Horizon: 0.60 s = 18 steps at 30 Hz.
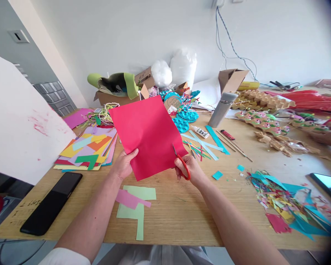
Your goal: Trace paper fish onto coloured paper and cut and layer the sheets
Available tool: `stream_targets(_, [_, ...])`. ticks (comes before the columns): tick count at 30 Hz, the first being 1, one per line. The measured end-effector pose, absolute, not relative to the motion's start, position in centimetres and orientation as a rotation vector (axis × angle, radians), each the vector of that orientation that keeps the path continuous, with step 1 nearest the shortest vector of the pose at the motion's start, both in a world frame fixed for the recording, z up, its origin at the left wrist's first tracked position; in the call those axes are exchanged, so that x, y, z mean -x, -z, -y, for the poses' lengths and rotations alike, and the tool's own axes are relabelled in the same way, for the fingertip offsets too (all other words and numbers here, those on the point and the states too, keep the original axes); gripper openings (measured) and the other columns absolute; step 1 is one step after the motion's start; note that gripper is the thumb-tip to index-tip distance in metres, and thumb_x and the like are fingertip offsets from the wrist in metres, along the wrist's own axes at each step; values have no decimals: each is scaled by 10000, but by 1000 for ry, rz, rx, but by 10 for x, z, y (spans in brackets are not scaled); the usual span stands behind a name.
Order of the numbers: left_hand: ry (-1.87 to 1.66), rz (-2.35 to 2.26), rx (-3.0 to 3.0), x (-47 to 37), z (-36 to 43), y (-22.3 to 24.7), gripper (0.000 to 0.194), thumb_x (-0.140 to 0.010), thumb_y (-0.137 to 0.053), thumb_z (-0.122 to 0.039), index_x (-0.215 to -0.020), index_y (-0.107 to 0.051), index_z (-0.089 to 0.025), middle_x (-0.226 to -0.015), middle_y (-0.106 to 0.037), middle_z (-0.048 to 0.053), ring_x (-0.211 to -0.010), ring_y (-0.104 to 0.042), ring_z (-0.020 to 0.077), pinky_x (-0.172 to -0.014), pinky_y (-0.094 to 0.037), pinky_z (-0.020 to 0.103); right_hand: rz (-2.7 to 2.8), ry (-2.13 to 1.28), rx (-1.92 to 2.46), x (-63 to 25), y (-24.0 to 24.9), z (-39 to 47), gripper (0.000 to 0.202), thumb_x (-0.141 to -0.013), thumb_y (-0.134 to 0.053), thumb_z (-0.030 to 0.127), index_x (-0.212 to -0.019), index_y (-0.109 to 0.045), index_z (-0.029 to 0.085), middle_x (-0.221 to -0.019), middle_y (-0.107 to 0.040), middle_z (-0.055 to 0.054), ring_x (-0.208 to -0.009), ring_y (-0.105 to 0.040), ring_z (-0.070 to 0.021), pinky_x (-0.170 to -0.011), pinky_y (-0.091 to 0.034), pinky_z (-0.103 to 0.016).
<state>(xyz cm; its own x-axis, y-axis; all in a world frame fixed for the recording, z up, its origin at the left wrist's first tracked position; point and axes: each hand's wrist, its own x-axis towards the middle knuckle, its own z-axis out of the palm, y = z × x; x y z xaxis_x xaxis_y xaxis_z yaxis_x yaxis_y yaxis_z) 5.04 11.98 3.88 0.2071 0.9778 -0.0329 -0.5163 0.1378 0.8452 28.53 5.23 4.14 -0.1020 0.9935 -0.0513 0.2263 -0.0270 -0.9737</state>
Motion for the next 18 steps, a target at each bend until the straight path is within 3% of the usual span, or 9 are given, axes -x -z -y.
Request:
stream_targets(7, [-1184,-712,-811,-50,-119,-39,401,-634,-846,-205,-1015,-718,-191,-1034,-754,75,-1153,-633,308,-1044,-470,453,1433,-1187,1369,-286,-41,-53,618,-682,-611,730,-397,-483,196,-359,-504,-42,-320,-442,-96,-335,-335,-219])
stream_targets(14, [-1209,-707,-820,-51,-120,-38,395,-641,-836,-187,-1018,-718,-195,-1035,-755,71,-1142,-640,306,-1038,-478,449,1353,-1167,1432,-285,-32,-54,539,-678,-632,694,-534,-557,180,-380,-536,-28,-298,-466,-118,-305,-319,-219])
stream_targets(18, [-1189,-710,-816,-50,-120,-39,403,-641,-838,-199,-1025,-716,-187,-1045,-752,80,-1158,-631,309,-1046,-470,456,1379,-1148,1429,-284,-38,-52,570,-687,-622,695,-450,-515,187,-363,-526,-45,-300,-448,-105,-321,-321,-220])
